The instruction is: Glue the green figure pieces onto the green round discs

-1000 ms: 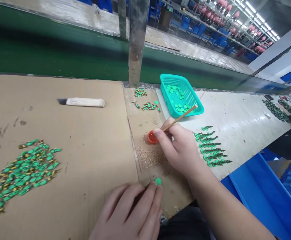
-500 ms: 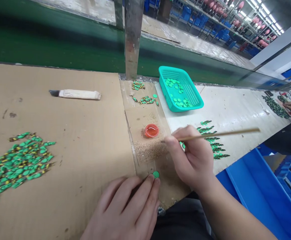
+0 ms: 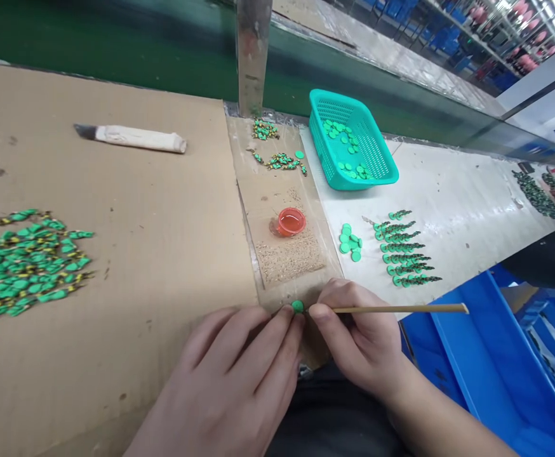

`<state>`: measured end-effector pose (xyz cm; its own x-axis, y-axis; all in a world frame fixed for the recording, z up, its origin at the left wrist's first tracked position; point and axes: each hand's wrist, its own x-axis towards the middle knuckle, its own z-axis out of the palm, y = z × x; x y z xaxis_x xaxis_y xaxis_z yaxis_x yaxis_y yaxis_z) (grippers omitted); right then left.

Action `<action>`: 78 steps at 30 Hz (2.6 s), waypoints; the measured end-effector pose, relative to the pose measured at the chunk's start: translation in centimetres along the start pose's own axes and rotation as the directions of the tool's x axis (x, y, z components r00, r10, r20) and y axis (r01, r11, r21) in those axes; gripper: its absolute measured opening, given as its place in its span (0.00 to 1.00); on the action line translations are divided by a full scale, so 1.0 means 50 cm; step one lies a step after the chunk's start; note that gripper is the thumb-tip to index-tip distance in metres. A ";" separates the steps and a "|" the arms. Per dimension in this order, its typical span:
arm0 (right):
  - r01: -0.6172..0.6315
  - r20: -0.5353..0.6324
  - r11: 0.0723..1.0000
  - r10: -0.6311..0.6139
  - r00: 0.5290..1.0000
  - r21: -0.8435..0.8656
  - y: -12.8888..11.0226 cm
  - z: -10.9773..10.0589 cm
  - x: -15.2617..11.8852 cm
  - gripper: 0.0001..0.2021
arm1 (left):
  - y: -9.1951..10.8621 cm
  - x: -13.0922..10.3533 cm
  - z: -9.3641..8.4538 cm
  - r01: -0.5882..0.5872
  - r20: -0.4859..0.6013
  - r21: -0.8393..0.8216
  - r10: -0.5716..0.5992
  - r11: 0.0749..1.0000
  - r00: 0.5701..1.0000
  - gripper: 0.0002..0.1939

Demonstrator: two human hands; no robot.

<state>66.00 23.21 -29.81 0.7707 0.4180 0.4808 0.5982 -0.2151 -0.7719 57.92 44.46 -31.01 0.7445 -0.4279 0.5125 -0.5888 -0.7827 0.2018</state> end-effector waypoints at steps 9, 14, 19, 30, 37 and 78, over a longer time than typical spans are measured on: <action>0.014 0.023 0.999 -0.013 1.000 -0.037 -0.003 -0.002 0.003 0.10 | 0.002 0.000 -0.006 0.015 0.007 -0.005 -0.015 1.000 1.000 0.16; 0.003 0.018 0.999 -0.002 1.000 -0.053 -0.002 -0.002 0.004 0.10 | 0.001 -0.002 -0.005 0.012 0.008 0.000 -0.012 1.000 1.000 0.16; -0.037 -0.031 0.999 0.038 0.999 0.011 0.001 -0.003 -0.002 0.10 | 0.002 0.002 -0.003 0.019 0.018 -0.010 -0.019 1.000 1.000 0.16; 0.032 0.021 0.996 -0.031 0.999 -0.077 -0.001 -0.003 0.006 0.10 | 0.002 0.002 -0.006 0.020 0.021 -0.012 -0.019 1.000 1.000 0.16; 0.070 0.052 0.994 -0.066 0.996 -0.084 -0.001 -0.005 0.005 0.09 | 0.002 0.003 -0.009 0.013 0.024 -0.023 -0.013 1.000 1.000 0.16; -0.071 -0.254 0.937 0.165 0.953 0.342 0.021 -0.039 -0.046 0.10 | 0.012 0.038 -0.031 0.042 0.048 0.026 -0.043 0.999 0.998 0.13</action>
<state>65.29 20.29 -30.93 0.8891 0.1382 0.4363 0.4306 0.0702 -0.8998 58.52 43.88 -28.62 0.7834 -0.4153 0.4623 -0.5488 -0.8114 0.2010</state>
